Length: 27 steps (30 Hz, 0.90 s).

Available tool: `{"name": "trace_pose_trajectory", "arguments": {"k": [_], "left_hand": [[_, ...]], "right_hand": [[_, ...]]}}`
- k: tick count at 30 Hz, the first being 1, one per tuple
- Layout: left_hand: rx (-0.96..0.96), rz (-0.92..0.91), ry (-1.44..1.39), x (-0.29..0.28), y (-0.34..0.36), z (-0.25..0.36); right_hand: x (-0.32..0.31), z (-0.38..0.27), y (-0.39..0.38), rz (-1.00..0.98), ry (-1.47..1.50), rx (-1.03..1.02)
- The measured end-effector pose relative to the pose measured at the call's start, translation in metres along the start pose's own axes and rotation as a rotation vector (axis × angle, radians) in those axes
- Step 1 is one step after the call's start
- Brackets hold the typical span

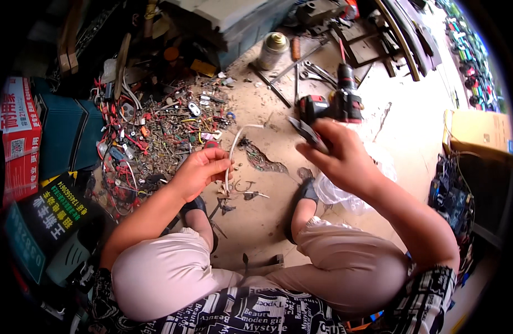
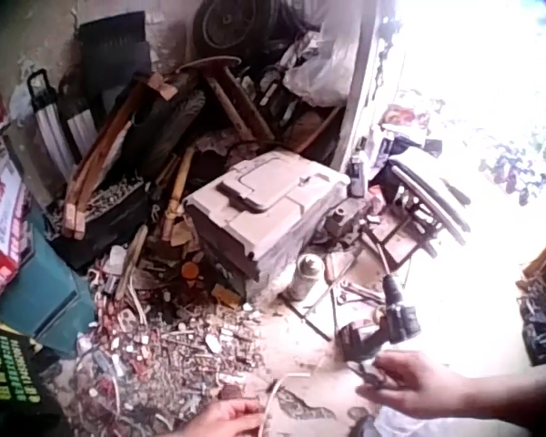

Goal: The person sorts through a pile of wires and connectors on the floor, selects specific wire segments, and uses a wire stripper to remove insulation and connect them. They then place the repaired sections into a plastic bag.

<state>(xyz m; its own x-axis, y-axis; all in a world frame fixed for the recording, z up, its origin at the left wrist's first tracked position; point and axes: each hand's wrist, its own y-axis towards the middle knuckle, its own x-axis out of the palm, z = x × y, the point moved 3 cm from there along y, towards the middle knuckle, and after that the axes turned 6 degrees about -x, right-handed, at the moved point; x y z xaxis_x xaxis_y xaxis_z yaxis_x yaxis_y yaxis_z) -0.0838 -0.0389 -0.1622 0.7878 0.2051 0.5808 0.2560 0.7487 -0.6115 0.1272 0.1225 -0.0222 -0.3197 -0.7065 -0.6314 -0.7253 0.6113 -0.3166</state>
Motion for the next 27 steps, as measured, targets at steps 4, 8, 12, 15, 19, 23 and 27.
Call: {"name": "trace_pose_trajectory", "arguments": {"k": [4,8,12,15,19,23,27], "left_hand": [[-0.019,-0.017,0.257,0.017,-0.013,-0.012],[0.094,-0.085,0.398,0.021,-0.018,-0.015],[-0.023,-0.068,0.434,0.013,-0.025,-0.037],[0.541,0.001,1.365,0.013,-0.036,-0.041],[0.537,0.003,1.439,0.001,-0.055,-0.056],[0.521,0.352,1.539,-0.104,-0.072,-0.069],[0.443,0.706,1.086,-0.137,-0.099,-0.056]], "right_hand": [[0.019,-0.001,-0.01,0.104,-0.102,-0.353],[0.043,0.018,-0.028,-0.051,-0.348,-0.316],[0.064,0.024,-0.046,-0.327,-0.183,-0.188],[0.077,0.028,-0.055,-0.445,-0.211,-0.189],[0.089,0.027,-0.058,-0.546,-0.133,-0.244],[0.066,0.034,-0.071,-0.407,-0.093,-0.248],[0.074,0.049,-0.061,-0.393,0.068,-0.087]]}}
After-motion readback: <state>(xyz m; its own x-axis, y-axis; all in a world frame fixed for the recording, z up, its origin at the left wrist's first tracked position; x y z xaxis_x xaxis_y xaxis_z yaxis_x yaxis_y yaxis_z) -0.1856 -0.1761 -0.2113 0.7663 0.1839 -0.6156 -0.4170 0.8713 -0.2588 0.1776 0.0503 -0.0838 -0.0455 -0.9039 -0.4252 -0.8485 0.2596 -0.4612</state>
